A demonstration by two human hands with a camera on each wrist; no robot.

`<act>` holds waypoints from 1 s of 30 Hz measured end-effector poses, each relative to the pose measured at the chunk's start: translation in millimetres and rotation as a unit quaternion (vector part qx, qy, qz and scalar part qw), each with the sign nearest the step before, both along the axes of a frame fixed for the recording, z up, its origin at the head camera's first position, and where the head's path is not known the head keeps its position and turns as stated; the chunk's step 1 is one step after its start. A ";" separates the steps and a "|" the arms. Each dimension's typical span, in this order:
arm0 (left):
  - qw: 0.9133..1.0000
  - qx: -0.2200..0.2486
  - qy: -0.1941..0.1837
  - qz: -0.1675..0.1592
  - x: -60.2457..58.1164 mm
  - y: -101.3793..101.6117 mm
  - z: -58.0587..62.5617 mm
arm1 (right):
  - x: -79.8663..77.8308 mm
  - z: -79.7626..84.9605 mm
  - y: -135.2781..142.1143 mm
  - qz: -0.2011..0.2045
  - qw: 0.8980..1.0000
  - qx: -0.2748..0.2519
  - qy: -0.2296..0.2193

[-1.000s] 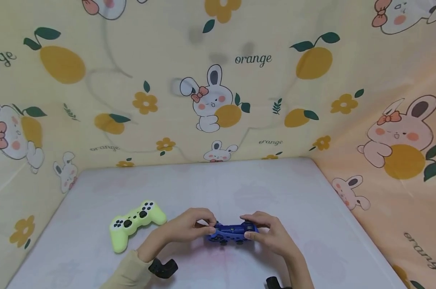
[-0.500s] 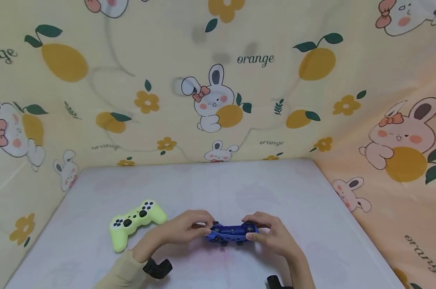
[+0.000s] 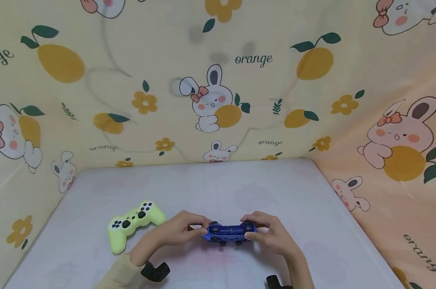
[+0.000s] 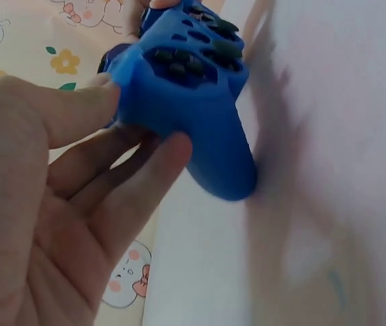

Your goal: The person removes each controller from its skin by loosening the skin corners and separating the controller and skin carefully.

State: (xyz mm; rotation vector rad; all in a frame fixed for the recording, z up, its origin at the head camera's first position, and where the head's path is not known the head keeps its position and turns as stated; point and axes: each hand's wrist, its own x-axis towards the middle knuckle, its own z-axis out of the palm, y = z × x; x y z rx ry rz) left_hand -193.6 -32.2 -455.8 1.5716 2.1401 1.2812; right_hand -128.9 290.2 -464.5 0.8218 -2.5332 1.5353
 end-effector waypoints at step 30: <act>0.956 0.143 -0.142 0.214 38.6 20.0 -0.5 | 1.9 -2.3 0.5 0.012 1.000 -0.005 -0.002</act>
